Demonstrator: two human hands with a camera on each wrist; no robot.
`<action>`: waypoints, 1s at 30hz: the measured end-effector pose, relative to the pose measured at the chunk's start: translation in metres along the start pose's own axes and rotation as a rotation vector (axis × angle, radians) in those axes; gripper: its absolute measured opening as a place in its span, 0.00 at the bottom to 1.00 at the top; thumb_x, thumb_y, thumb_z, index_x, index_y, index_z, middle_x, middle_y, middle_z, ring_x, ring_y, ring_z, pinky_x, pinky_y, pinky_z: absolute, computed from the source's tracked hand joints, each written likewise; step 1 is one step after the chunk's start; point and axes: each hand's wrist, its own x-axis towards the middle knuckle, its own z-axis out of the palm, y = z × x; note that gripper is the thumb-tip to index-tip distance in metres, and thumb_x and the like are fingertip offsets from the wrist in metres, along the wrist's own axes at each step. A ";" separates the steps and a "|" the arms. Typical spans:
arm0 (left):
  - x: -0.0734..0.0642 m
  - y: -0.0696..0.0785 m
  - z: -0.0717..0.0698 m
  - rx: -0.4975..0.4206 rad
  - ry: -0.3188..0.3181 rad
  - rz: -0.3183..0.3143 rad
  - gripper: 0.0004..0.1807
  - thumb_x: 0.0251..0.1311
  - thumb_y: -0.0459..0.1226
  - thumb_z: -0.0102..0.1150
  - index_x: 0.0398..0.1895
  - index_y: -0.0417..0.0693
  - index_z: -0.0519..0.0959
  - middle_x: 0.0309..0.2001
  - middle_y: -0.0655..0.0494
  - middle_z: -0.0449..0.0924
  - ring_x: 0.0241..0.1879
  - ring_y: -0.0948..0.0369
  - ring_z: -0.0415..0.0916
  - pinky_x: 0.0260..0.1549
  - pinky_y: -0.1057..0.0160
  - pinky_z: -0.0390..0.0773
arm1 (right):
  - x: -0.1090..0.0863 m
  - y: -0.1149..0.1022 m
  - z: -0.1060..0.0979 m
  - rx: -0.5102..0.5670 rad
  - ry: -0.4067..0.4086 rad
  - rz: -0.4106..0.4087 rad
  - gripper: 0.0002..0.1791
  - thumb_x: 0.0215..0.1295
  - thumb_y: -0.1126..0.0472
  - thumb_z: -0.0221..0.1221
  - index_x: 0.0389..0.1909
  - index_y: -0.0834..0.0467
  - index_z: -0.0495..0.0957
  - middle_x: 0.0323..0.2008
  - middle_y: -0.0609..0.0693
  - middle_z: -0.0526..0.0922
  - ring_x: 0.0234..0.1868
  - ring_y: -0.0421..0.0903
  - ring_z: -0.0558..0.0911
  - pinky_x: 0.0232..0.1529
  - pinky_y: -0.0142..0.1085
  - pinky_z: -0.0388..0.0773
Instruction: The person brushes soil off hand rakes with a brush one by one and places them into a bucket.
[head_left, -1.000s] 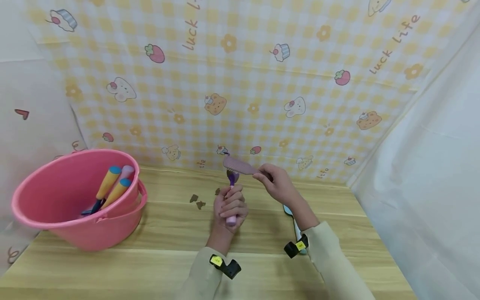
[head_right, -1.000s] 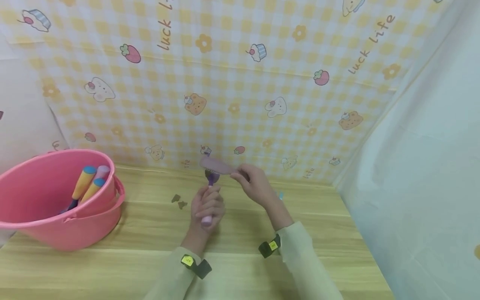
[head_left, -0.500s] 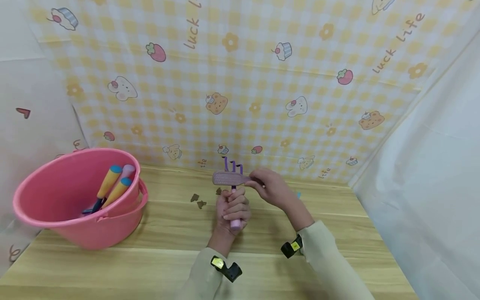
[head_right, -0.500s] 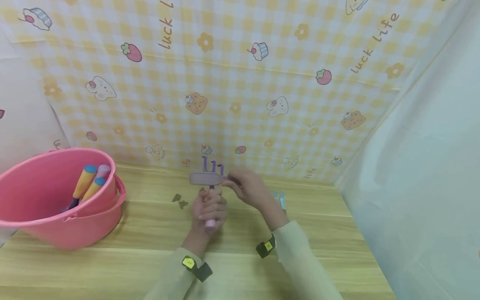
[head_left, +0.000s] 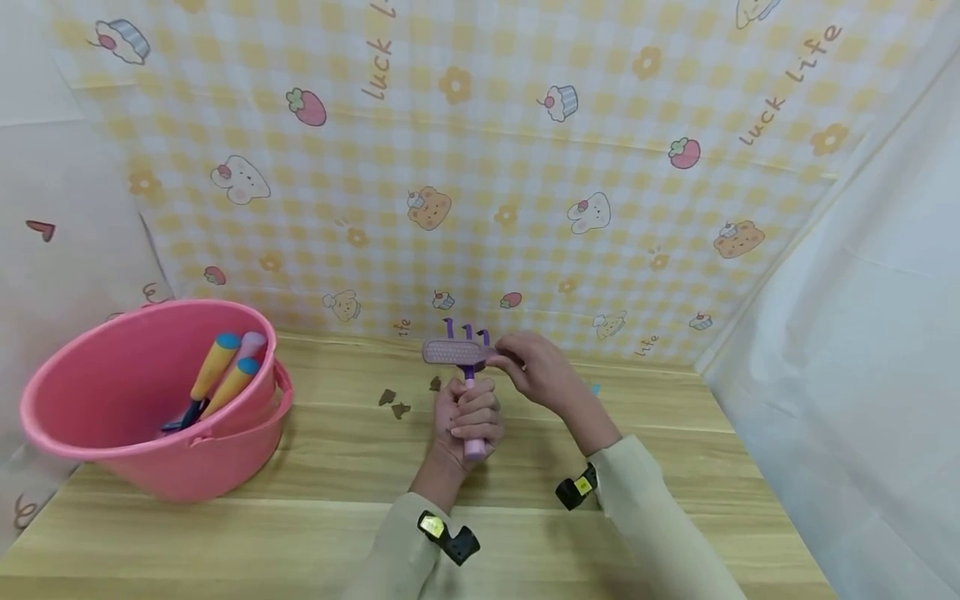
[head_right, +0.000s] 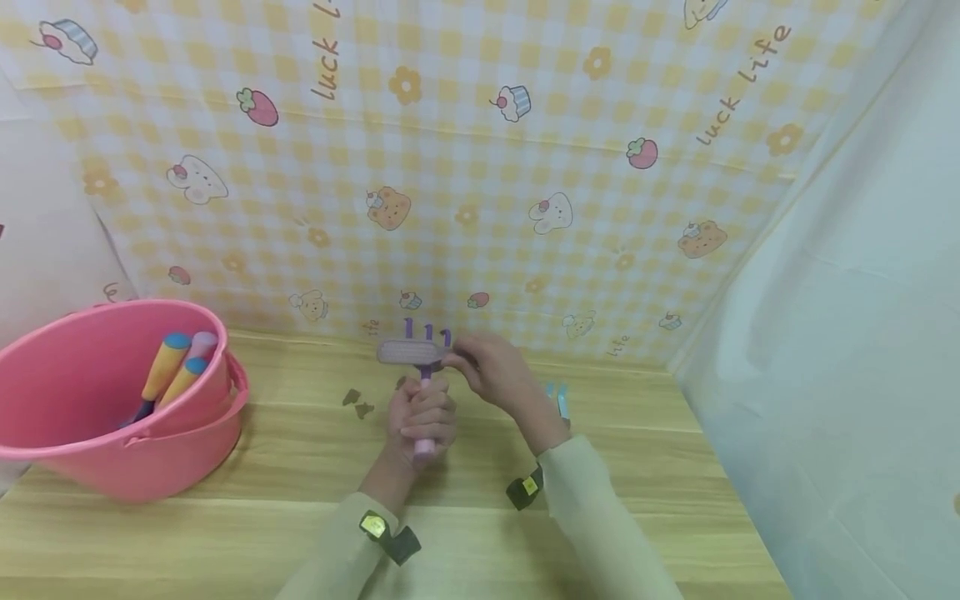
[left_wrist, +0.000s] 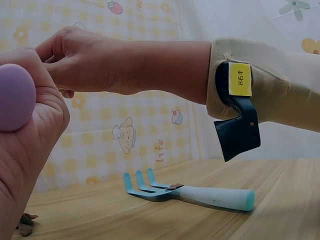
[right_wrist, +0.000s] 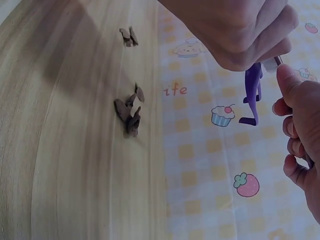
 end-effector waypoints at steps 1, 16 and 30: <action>-0.001 0.000 0.000 0.002 -0.002 -0.001 0.11 0.52 0.36 0.43 0.17 0.54 0.57 0.12 0.65 0.56 0.07 0.71 0.55 0.08 0.76 0.63 | 0.000 0.000 0.000 0.000 0.003 0.001 0.12 0.68 0.64 0.65 0.27 0.55 0.73 0.22 0.41 0.67 0.23 0.39 0.67 0.25 0.35 0.67; -0.004 -0.002 0.000 0.009 -0.046 -0.003 0.12 0.55 0.36 0.45 0.17 0.54 0.57 0.12 0.65 0.57 0.07 0.72 0.54 0.09 0.76 0.62 | 0.010 0.003 0.007 0.019 0.036 0.078 0.14 0.69 0.63 0.64 0.25 0.55 0.72 0.21 0.43 0.65 0.21 0.40 0.64 0.22 0.35 0.65; -0.008 -0.002 -0.001 0.023 -0.006 0.082 0.12 0.54 0.36 0.44 0.17 0.54 0.57 0.13 0.64 0.56 0.08 0.71 0.54 0.08 0.75 0.63 | 0.013 0.014 -0.007 0.140 0.108 0.299 0.10 0.76 0.60 0.58 0.32 0.58 0.77 0.18 0.44 0.65 0.17 0.42 0.63 0.20 0.37 0.63</action>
